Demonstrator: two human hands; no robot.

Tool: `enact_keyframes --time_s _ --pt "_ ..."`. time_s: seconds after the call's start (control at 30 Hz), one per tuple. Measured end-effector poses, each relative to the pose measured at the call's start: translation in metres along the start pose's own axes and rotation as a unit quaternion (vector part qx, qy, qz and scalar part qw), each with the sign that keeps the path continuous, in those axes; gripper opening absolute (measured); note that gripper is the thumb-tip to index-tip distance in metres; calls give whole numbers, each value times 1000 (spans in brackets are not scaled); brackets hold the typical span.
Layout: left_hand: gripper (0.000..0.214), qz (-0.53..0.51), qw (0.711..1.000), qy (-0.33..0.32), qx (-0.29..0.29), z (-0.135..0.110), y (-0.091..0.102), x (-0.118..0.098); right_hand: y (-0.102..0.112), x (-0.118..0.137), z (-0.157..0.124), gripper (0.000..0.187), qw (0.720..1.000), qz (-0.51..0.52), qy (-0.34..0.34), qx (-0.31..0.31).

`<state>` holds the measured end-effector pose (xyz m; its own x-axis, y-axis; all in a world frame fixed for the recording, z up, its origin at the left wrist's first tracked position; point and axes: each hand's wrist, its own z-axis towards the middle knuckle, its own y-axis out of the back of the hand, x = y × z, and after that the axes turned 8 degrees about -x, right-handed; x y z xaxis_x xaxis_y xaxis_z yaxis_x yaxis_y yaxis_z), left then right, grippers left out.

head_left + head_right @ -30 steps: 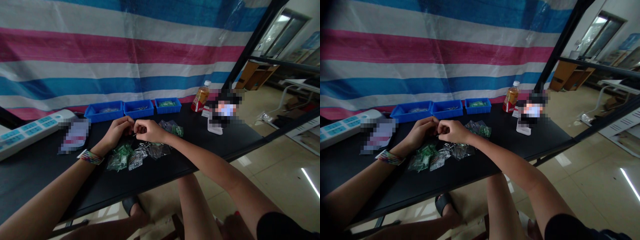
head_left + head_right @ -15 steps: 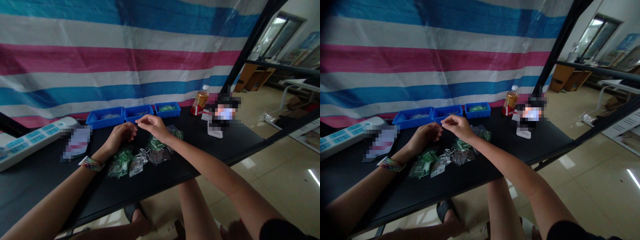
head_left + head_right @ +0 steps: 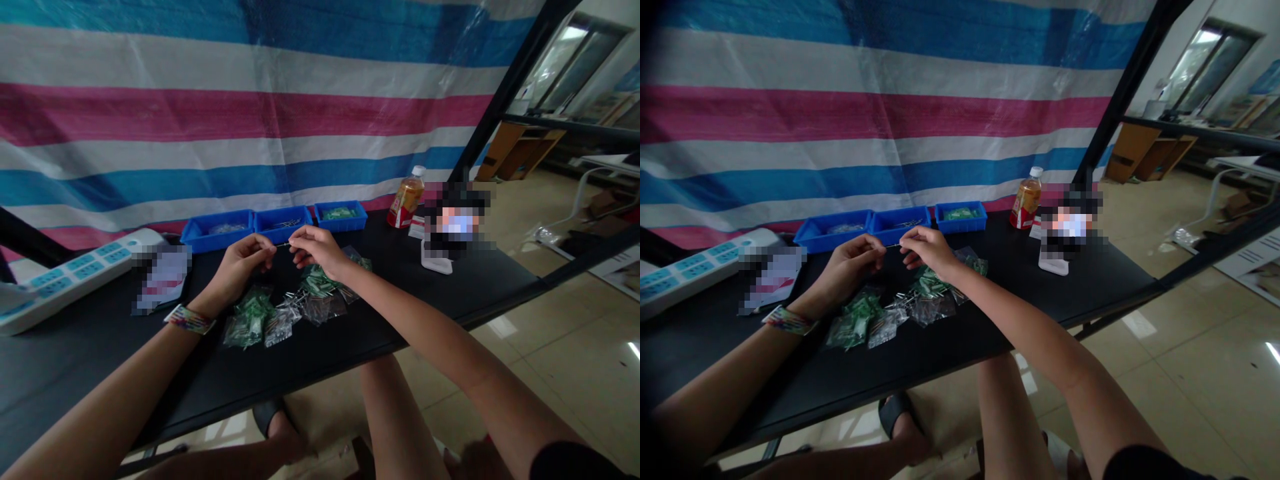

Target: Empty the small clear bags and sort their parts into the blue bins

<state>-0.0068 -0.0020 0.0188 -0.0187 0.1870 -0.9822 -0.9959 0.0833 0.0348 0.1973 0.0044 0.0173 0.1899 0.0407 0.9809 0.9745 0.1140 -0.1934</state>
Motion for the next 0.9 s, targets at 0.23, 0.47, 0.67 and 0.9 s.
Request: enact_keyframes --time_s 0.23,0.47,0.67,0.9 --pt "29 -7 999 31 18 1 2 4 2 -1 2 21 999 6 33 4" --pt "36 -31 996 87 -1 4 3 9 1 -5 2 32 995 -28 85 33" --pt "29 -8 999 32 26 1 2 10 1 -1 1 35 997 -29 73 19" --pt "21 -2 1000 0 29 1 2 13 1 0 1 36 1000 -14 12 7"
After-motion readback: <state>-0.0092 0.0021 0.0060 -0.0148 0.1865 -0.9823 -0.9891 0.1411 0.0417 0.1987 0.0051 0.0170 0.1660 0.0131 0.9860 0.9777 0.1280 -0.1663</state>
